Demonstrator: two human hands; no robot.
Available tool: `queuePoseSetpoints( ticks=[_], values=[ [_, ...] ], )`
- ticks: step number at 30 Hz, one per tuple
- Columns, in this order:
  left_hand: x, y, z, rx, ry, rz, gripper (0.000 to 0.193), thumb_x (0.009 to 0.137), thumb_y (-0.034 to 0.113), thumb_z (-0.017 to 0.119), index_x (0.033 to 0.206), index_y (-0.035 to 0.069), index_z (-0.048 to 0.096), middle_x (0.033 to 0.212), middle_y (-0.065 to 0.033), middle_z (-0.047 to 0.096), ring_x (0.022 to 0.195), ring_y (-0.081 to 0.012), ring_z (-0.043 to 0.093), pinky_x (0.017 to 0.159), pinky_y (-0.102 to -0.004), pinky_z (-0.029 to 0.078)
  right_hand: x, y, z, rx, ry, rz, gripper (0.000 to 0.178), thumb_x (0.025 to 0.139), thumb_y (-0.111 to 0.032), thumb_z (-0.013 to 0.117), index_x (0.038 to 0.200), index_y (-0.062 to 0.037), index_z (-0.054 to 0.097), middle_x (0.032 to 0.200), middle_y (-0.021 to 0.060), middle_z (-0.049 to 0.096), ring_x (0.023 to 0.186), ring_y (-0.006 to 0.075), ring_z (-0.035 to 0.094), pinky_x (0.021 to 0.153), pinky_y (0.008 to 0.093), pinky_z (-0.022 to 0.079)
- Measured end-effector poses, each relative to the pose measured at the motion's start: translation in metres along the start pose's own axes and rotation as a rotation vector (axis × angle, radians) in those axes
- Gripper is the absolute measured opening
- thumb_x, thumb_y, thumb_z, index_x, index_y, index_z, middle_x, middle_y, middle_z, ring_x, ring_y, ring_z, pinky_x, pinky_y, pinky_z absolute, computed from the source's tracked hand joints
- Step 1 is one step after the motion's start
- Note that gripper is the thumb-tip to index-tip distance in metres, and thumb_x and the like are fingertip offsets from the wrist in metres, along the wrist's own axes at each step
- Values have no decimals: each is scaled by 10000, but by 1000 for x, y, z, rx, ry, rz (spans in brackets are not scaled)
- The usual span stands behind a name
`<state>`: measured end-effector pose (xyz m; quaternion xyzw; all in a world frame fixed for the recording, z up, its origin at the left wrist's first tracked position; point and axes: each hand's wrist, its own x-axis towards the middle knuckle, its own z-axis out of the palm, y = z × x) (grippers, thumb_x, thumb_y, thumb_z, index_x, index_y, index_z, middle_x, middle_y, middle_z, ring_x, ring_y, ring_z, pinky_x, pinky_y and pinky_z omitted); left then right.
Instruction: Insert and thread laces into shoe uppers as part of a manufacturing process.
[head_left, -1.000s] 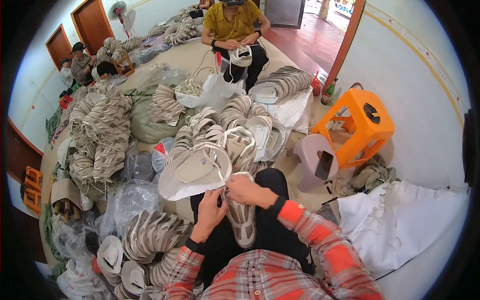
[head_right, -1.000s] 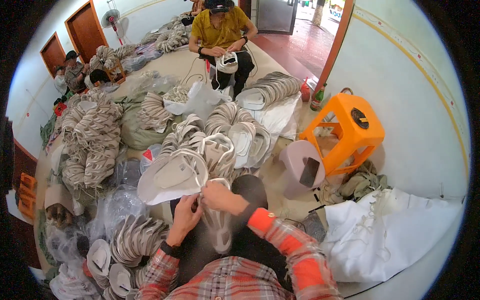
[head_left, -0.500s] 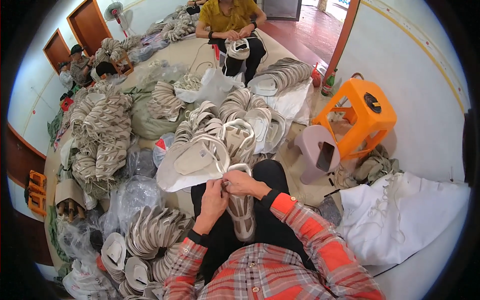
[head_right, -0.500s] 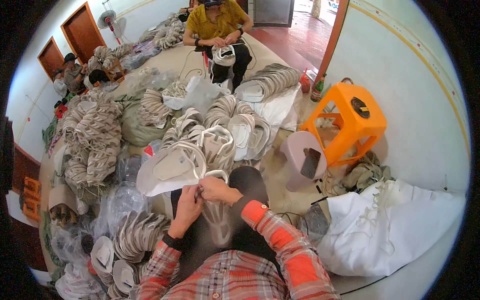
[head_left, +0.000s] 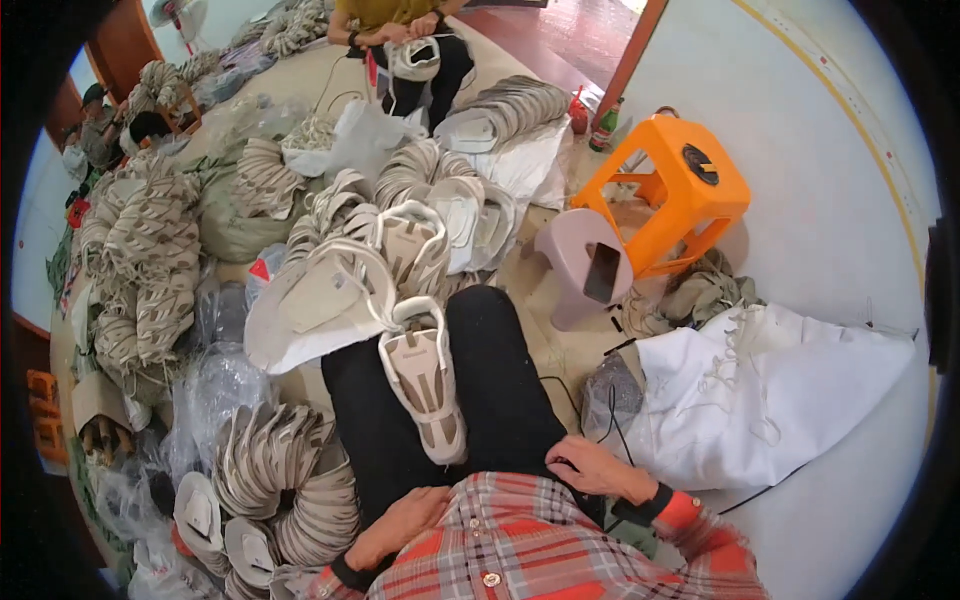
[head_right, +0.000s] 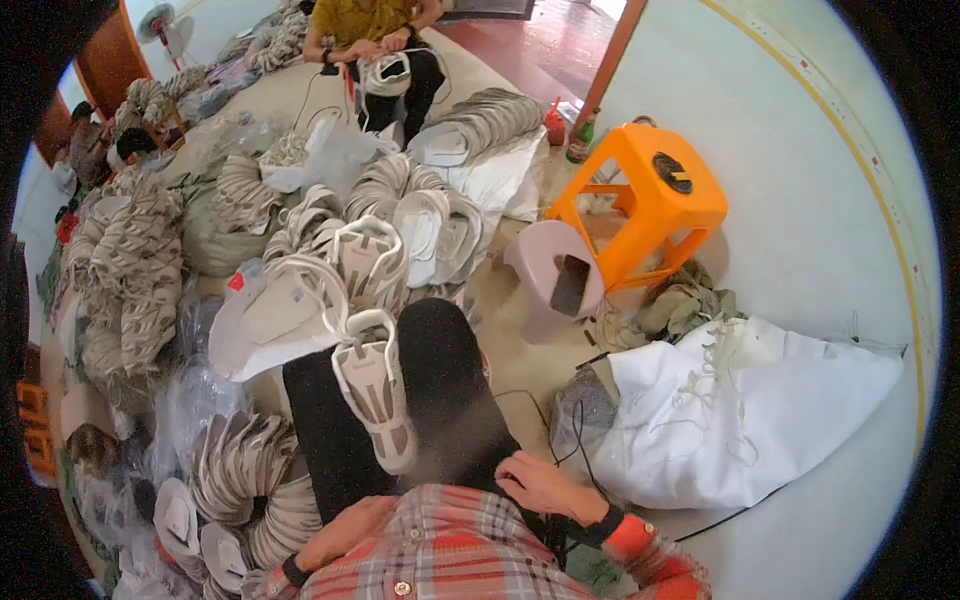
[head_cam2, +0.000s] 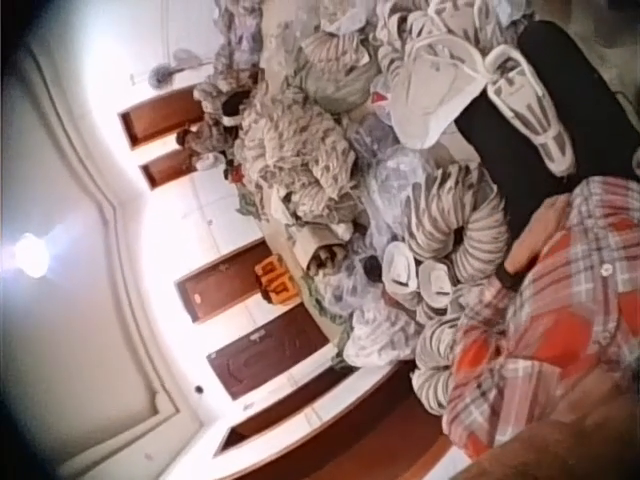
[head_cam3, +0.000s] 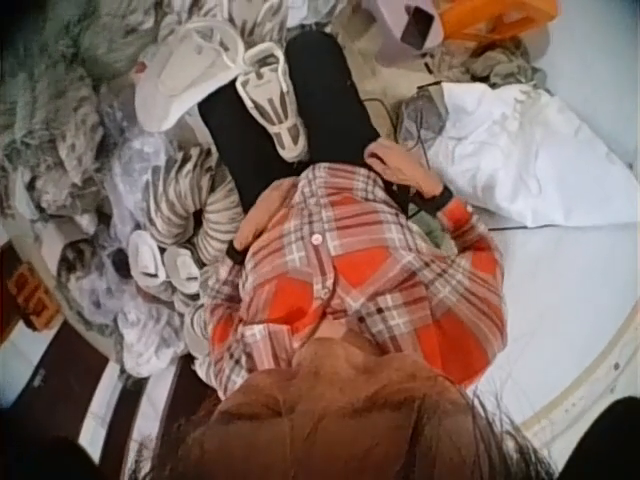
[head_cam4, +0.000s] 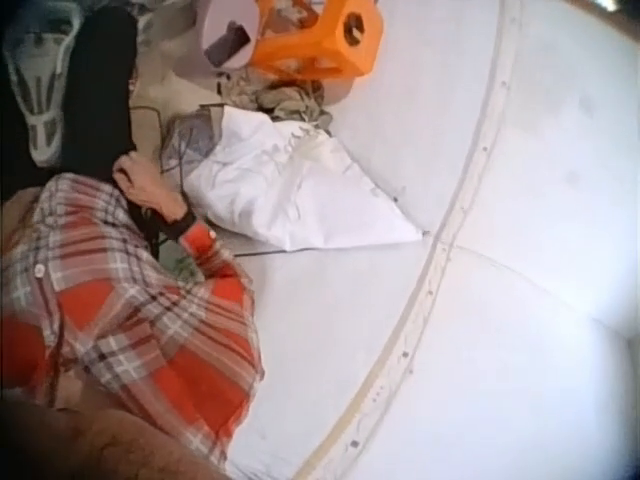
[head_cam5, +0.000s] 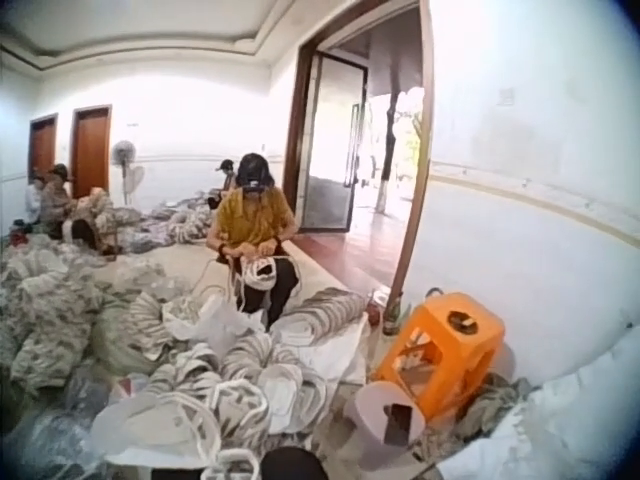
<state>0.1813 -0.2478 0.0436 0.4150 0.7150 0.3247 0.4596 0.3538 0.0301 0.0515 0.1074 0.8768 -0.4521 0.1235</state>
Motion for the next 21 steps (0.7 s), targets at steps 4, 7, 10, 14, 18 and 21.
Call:
queuePoseSetpoints(
  ticks=[4,7,10,14,18,21],
  values=[
    [-38,-6,5,-118,134,-7,292,900,220,490,1099,11,537,1018,-161,581,948,-302,556,833,-365,437,-2,-1,4,-28,-65,-17,190,836,-187,525,910,-21,578,892,169,565,877,336,534,767,393,434],
    [-45,-22,4,-346,446,-47,239,891,167,503,1046,-5,561,924,-112,614,816,-217,587,750,-308,464,1,9,2,-128,-20,212,179,764,-182,543,760,-12,597,740,181,570,734,360,553,647,407,444],
    [-72,-99,-25,-805,1120,-205,142,876,75,496,907,-16,600,765,-38,610,631,-96,551,606,-230,454,15,0,-4,-212,-141,328,211,729,-207,564,731,-1,611,724,180,581,692,342,579,620,389,457],
    [-81,-217,-34,-1146,1396,-289,126,867,57,502,865,-9,609,762,-38,609,646,-101,547,584,-229,441,44,-20,-4,-311,-270,451,217,696,-203,590,693,12,620,635,161,587,600,259,579,579,347,457],
    [-11,-286,16,-1227,928,-461,223,788,75,589,979,-41,582,815,-73,629,682,-156,575,608,-268,458,59,-31,-17,-433,-352,560,204,653,-182,620,643,21,631,523,121,568,501,156,554,507,317,444],
    [76,-334,53,-1004,902,-561,364,740,98,626,1061,-52,544,882,-158,637,761,-289,607,682,-360,480,62,-30,-20,-425,-331,702,187,619,-174,650,652,9,662,555,120,609,537,164,594,550,306,478]
  ],
)
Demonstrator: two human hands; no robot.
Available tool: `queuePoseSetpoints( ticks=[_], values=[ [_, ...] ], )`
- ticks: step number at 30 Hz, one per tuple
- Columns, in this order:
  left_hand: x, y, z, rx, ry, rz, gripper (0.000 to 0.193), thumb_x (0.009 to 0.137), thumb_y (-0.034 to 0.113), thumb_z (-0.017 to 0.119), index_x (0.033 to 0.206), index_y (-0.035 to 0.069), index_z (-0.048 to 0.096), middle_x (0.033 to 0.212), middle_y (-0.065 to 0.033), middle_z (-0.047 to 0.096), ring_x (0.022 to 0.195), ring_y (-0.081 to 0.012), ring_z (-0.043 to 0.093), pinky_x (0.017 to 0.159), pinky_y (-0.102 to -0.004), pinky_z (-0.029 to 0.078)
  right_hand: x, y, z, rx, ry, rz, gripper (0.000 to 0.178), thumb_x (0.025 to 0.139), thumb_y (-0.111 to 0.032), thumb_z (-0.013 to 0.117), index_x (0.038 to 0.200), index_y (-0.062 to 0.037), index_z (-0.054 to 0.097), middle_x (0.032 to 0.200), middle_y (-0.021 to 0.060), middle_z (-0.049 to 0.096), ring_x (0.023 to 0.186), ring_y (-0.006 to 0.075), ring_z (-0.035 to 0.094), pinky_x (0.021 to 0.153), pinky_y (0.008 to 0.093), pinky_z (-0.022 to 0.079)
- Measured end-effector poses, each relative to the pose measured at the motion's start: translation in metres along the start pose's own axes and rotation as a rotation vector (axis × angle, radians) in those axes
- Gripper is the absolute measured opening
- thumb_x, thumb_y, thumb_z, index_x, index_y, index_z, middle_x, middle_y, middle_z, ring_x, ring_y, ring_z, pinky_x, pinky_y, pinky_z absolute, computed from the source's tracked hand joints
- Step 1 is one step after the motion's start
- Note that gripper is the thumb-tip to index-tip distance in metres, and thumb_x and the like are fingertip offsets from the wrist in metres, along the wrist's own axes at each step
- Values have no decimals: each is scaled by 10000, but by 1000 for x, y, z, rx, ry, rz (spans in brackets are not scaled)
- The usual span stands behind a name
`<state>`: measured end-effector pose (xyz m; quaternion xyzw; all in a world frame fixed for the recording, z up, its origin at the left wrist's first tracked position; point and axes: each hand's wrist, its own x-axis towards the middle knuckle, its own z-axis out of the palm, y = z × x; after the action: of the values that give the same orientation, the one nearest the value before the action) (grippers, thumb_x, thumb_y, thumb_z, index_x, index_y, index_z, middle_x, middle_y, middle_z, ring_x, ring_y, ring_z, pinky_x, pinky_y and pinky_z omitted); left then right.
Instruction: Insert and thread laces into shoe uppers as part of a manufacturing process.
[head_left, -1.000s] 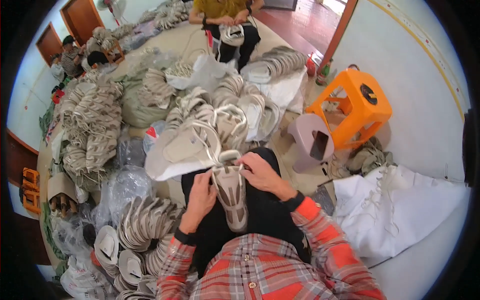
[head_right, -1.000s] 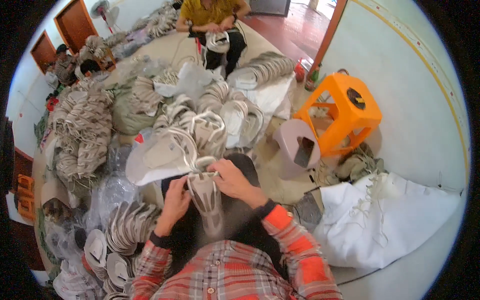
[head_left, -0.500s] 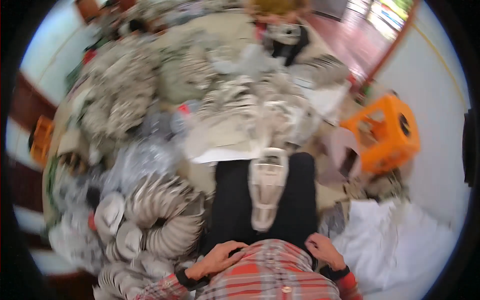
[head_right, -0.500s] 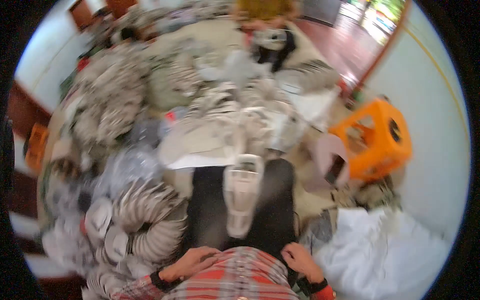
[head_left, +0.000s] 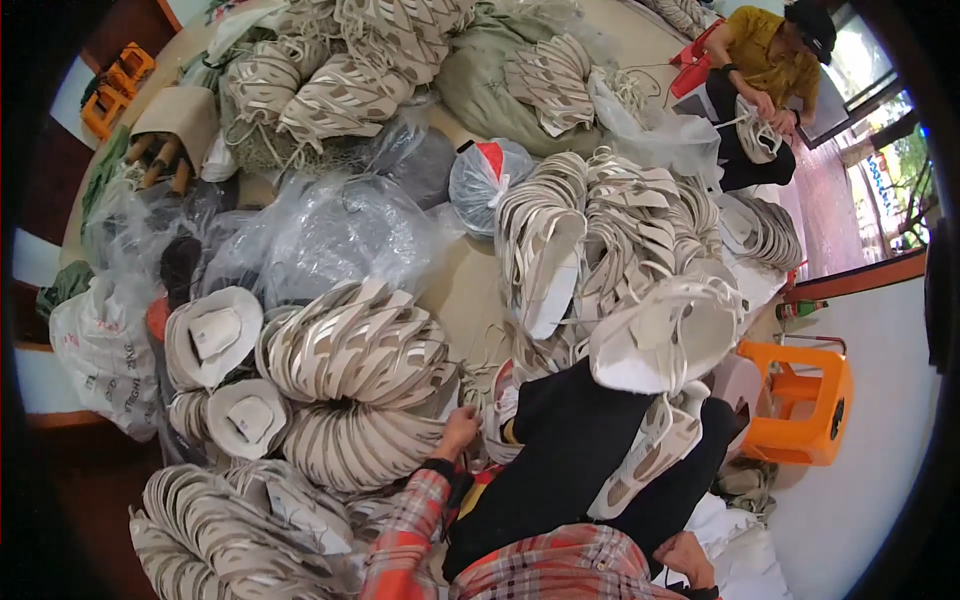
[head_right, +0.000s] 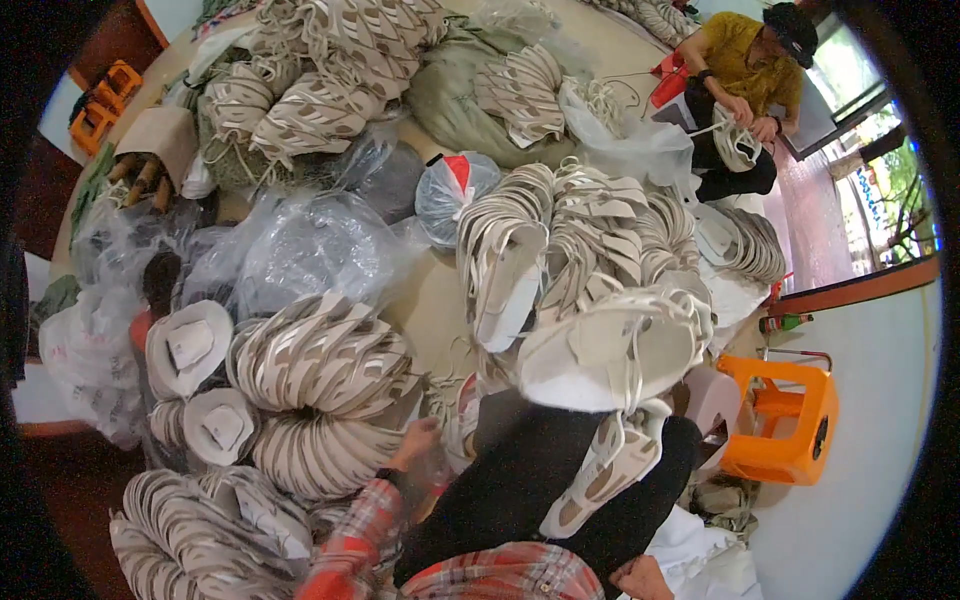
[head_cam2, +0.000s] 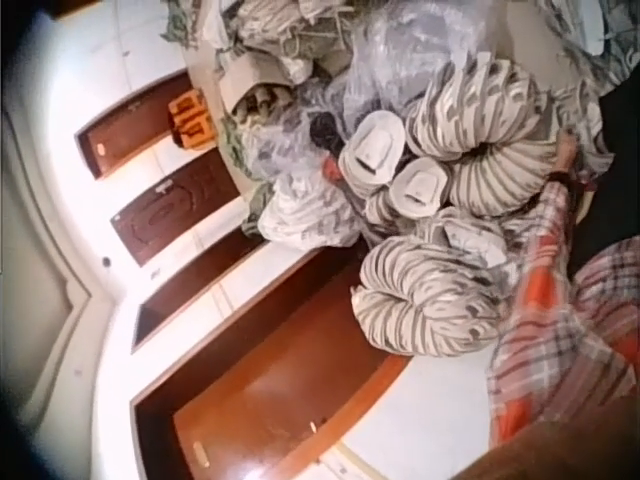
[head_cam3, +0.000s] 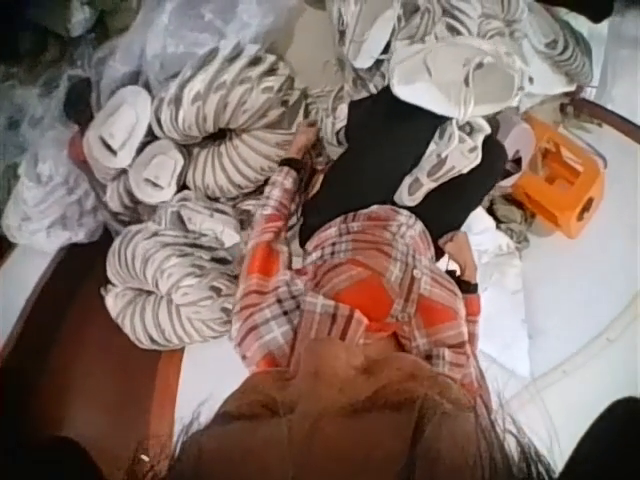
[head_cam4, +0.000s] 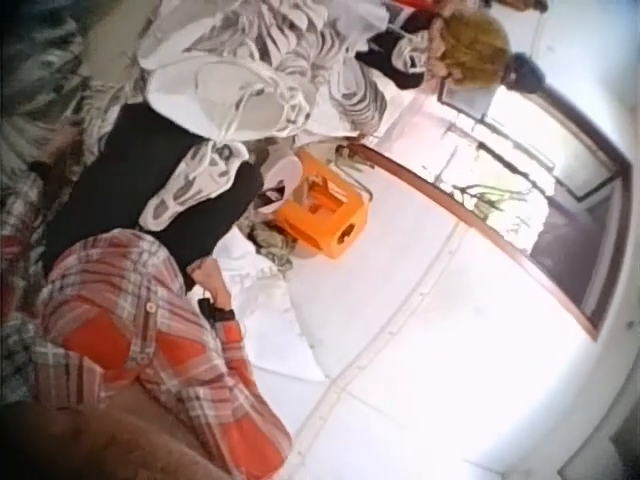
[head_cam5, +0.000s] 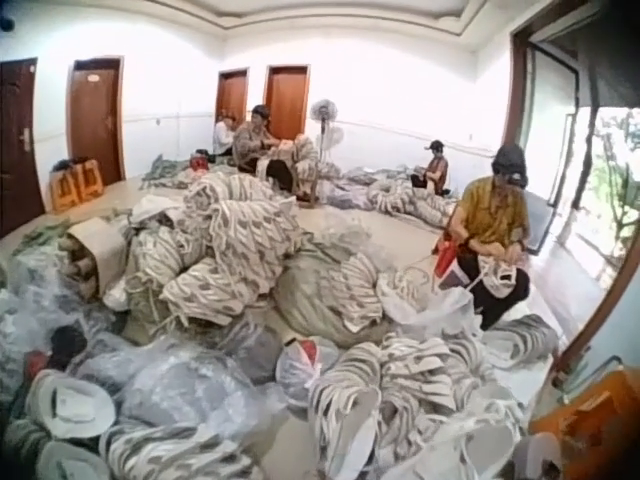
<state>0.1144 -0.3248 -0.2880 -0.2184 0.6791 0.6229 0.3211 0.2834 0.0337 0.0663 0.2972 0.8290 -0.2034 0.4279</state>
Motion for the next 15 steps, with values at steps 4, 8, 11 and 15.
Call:
queuePoseSetpoints(
  ticks=[4,8,11,15],
  values=[
    [45,-110,-58,479,300,-145,514,715,164,630,1147,-58,462,1036,-294,568,953,-454,552,839,-483,438,25,-22,5,-74,-206,103,201,593,-201,676,638,-6,673,604,121,645,576,198,628,596,309,507],
    [64,25,66,499,454,-330,478,814,117,504,1241,-28,348,1059,-301,533,985,-426,546,824,-463,457,-2,-54,-24,96,-11,69,217,596,-122,603,572,78,521,491,209,493,433,205,474,440,365,380],
    [60,51,65,647,638,-316,439,821,69,464,1234,-14,340,1004,-297,558,929,-424,567,780,-455,477,2,-43,-18,34,-35,-3,216,644,-131,615,598,66,537,508,194,513,438,216,511,437,358,394],
    [69,24,47,497,656,-343,390,779,53,497,1148,-29,399,879,-300,574,824,-472,567,724,-517,459,30,-4,-12,-52,-96,-42,219,678,-150,639,615,46,564,526,162,547,456,206,540,449,337,416]
  ],
)
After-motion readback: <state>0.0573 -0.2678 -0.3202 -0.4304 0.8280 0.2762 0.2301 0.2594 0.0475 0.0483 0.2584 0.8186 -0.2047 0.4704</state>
